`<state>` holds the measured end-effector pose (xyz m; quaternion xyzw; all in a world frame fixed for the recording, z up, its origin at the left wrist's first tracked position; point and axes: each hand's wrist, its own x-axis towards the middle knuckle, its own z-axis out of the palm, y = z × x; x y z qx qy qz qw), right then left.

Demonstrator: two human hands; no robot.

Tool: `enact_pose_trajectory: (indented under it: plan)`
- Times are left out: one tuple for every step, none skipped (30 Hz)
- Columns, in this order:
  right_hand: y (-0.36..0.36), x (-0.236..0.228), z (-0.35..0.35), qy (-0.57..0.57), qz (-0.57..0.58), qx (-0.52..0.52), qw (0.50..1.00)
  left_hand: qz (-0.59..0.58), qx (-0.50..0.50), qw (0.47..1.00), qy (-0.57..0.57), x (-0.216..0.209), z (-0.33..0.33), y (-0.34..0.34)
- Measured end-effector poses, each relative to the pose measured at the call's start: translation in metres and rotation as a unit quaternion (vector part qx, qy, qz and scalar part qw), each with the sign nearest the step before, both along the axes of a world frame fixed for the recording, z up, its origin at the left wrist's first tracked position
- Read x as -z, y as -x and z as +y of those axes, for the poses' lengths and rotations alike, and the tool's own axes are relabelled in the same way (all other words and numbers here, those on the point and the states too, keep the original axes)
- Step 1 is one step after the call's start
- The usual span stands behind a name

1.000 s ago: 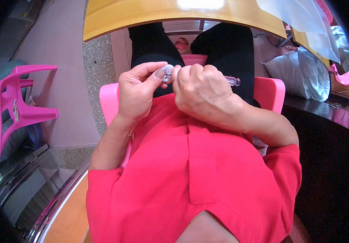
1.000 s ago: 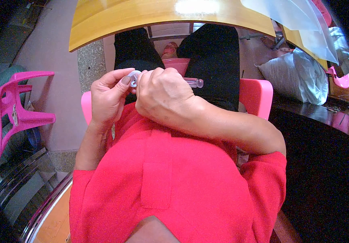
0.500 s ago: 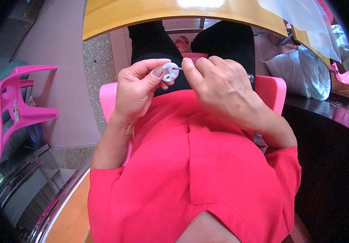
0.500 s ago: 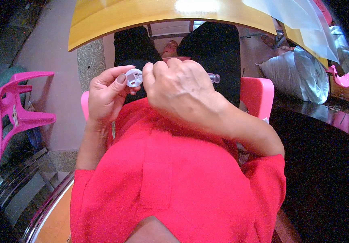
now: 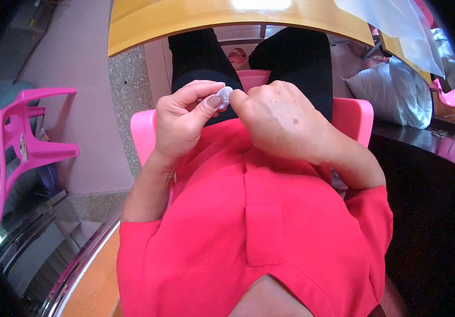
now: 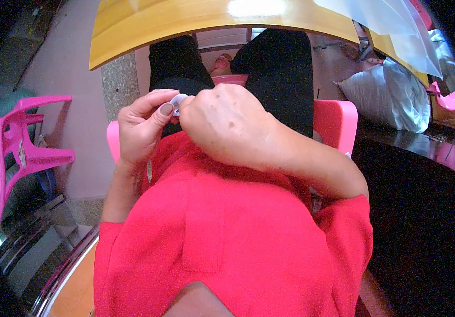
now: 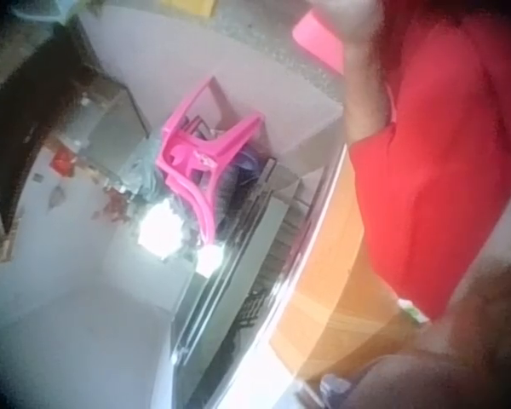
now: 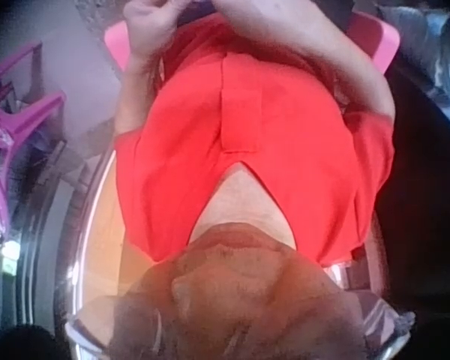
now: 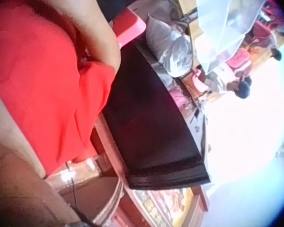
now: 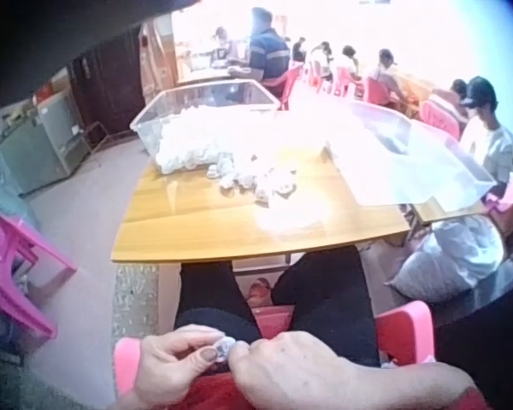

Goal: The person picks up a white plastic component and uses a small metal tool to poke through its center. After repeating this on several pieces, they reach into a clear plastic bin to retrieve more components and continue the process.

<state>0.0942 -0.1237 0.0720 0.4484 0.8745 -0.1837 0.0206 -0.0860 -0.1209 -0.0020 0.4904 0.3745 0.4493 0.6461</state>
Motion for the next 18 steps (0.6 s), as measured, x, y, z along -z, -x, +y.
enact_pose_trajectory:
  plan:
    - [0.000, -0.001, 0.003, 0.001, 0.001, 0.000, 1.000, 0.005, -0.002, 1.000, -0.004, 0.001, 0.000, 0.000]
    - [-0.001, -0.003, 0.005, 0.014, -0.004, -0.006, 1.000, 0.006, -0.001, 1.000, -0.004, 0.002, 0.001, 0.000]
    - [-0.001, -0.004, 0.008, 0.026, -0.009, -0.012, 1.000, 0.006, 0.009, 1.000, 0.001, 0.003, 0.003, 0.000]
    - [-0.002, -0.005, 0.010, 0.027, -0.008, -0.011, 1.000, 0.006, 0.019, 1.000, 0.007, 0.004, 0.003, 0.001]
    - [-0.003, -0.005, 0.013, 0.026, -0.009, -0.025, 0.999, 0.007, 0.020, 1.000, 0.007, 0.004, 0.003, 0.001]
    - [-0.004, -0.006, 0.015, 0.025, -0.010, -0.040, 0.999, 0.008, 0.029, 0.999, 0.013, 0.004, 0.003, 0.001]
    - [-0.005, -0.006, 0.016, 0.026, -0.009, -0.040, 0.999, 0.009, 0.037, 0.999, 0.019, 0.004, 0.003, 0.001]
    - [-0.007, -0.007, 0.018, 0.029, -0.011, -0.051, 0.998, 0.010, 0.036, 0.999, 0.019, 0.004, 0.003, 0.001]
    - [-0.008, -0.007, 0.019, 0.031, -0.013, -0.063, 0.997, 0.006, 0.043, 0.999, 0.026, 0.004, 0.003, 0.000]
    - [-0.008, -0.006, 0.019, 0.032, -0.012, -0.062, 0.997, 0.000, 0.052, 0.998, 0.034, 0.004, 0.003, 0.000]
    - [-0.008, -0.005, 0.019, 0.037, -0.023, -0.062, 0.997, 0.001, 0.052, 0.998, 0.035, 0.005, 0.003, 0.000]
    - [-0.008, -0.004, 0.019, 0.042, -0.033, -0.063, 0.997, 0.004, 0.050, 0.998, 0.035, 0.006, 0.003, 0.000]
    - [-0.009, -0.003, 0.019, 0.043, -0.033, -0.063, 0.997, 0.006, 0.049, 0.998, 0.036, 0.007, 0.003, 0.000]
    - [-0.010, -0.001, 0.018, 0.036, -0.029, -0.059, 0.997, 0.007, 0.049, 0.998, 0.036, 0.009, 0.003, 0.001]
    - [-0.011, 0.001, 0.018, 0.030, -0.026, -0.055, 0.998, -0.025, 0.042, 0.997, 0.060, 0.010, 0.004, 0.002]
    - [-0.014, 0.003, 0.018, 0.029, -0.025, -0.056, 0.998, -0.057, 0.036, 0.994, 0.082, 0.011, 0.006, 0.004]
    - [-0.020, 0.004, 0.020, 0.008, 0.036, -0.024, 0.999, -0.056, 0.035, 0.995, 0.081, 0.010, 0.008, 0.006]
    - [-0.027, 0.006, 0.021, -0.013, 0.097, 0.008, 0.995, -0.101, 0.032, 0.989, 0.104, 0.009, 0.011, 0.008]
